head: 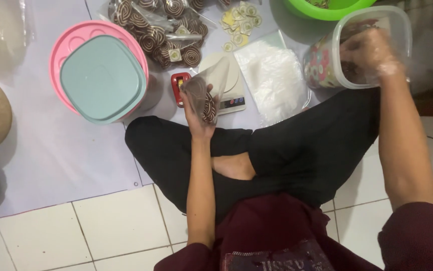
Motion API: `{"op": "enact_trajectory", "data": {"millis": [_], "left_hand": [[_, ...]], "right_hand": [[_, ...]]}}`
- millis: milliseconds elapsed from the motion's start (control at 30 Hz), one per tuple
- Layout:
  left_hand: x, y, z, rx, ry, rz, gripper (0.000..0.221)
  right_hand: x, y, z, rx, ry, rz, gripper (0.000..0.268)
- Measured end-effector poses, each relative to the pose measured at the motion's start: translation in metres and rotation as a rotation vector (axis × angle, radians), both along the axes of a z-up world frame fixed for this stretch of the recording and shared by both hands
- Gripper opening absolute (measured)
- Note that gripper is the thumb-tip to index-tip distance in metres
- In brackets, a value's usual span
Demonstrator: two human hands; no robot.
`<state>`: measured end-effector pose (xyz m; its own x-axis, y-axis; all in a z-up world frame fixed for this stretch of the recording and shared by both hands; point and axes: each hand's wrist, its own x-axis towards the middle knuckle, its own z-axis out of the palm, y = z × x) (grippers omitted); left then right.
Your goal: Packaging spiral-patterned cookies into small plastic bags while sitting on the floor.
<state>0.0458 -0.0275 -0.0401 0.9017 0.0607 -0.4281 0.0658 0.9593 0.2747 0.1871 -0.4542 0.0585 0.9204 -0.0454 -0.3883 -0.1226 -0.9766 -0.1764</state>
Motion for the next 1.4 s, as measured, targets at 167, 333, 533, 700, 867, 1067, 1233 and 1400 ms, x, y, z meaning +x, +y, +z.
{"op": "enact_trajectory", "data": {"millis": [167, 333, 533, 700, 867, 1067, 1233, 1400], "left_hand": [[-0.001, -0.008, -0.005, 0.203, -0.022, -0.047, 0.08], [0.0, -0.026, -0.007, 0.346, -0.007, 0.018, 0.057], [-0.007, -0.032, 0.008, 0.469, -0.018, -0.015, 0.06], [-0.006, -0.033, 0.032, 0.447, -0.064, 0.009, 0.058], [-0.004, -0.035, 0.021, 0.514, 0.089, -0.007, 0.044], [-0.01, -0.047, -0.002, 0.46, 0.087, -0.02, 0.046], [-0.006, -0.037, -0.02, 0.362, -0.05, 0.016, 0.052], [-0.006, -0.036, -0.014, 0.314, -0.026, -0.088, 0.055]], "right_hand": [[-0.036, 0.002, 0.076, 0.554, -0.243, -0.034, 0.016], [-0.085, 0.09, 0.155, 0.785, -0.246, 0.001, 0.019], [-0.107, 0.195, 0.199, 0.849, 0.063, 0.069, 0.027], [-0.109, 0.226, 0.169, 0.651, 0.135, 0.125, 0.026], [-0.11, 0.249, 0.169, 0.558, 0.164, 0.283, 0.022], [-0.105, 0.21, 0.155, 0.675, 0.09, 0.219, 0.024], [-0.074, 0.116, 0.146, 0.569, -0.131, 0.004, 0.018], [-0.013, -0.064, -0.039, 0.166, -0.235, -0.113, 0.035]]}}
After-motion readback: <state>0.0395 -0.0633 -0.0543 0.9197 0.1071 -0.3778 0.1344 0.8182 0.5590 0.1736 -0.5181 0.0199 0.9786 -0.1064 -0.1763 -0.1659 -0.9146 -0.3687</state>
